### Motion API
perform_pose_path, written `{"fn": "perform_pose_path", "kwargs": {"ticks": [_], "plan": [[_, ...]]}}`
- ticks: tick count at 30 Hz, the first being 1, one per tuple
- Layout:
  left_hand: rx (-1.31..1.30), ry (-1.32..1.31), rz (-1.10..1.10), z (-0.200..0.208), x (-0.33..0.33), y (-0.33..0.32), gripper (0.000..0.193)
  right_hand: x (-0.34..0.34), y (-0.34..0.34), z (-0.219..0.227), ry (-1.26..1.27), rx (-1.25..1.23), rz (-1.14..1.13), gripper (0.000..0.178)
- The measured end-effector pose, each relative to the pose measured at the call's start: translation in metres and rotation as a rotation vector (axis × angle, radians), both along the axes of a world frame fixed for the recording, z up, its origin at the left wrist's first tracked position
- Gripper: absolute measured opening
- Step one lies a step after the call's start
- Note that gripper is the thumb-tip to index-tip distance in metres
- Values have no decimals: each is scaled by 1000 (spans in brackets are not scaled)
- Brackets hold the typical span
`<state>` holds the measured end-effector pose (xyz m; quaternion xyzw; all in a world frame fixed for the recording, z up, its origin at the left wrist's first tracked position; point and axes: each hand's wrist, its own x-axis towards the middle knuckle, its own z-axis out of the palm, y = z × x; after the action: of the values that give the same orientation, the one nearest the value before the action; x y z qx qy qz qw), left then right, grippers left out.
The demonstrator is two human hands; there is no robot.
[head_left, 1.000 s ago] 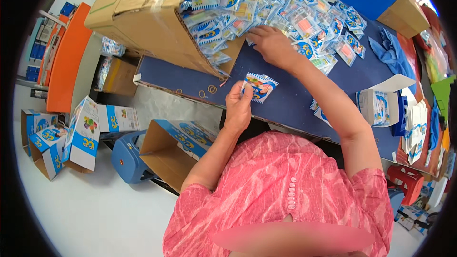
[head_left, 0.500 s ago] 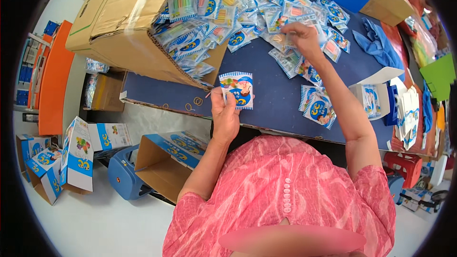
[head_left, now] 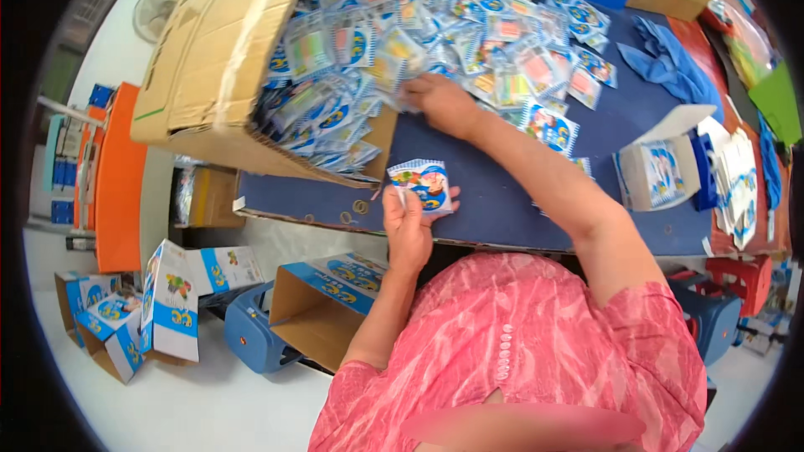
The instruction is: The person packs small items into sachets, folds cardboard boxes, fills the boxes with sachets, and seals them with tape from a dispenser before placing the packed boxes into a carton.
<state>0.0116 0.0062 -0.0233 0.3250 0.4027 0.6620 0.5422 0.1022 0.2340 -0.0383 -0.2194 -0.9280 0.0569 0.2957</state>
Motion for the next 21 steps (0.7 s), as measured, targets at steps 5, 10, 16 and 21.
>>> {"fn": "perform_pose_path", "kwargs": {"ticks": [5,10,16,21], "plan": [[-21,-110,1,13,1,-1,43,38,-7,30,-123,-437,-175,36],[-33,-48,-25,15,5,-3,42,55,-13,35,56,-427,-269,30],[-54,19,-60,5,3,-7,35,52,-28,53,132,356,-506,21],[13,183,-347,-2,-11,-10,21,31,-38,37,-28,-171,-163,20]]}}
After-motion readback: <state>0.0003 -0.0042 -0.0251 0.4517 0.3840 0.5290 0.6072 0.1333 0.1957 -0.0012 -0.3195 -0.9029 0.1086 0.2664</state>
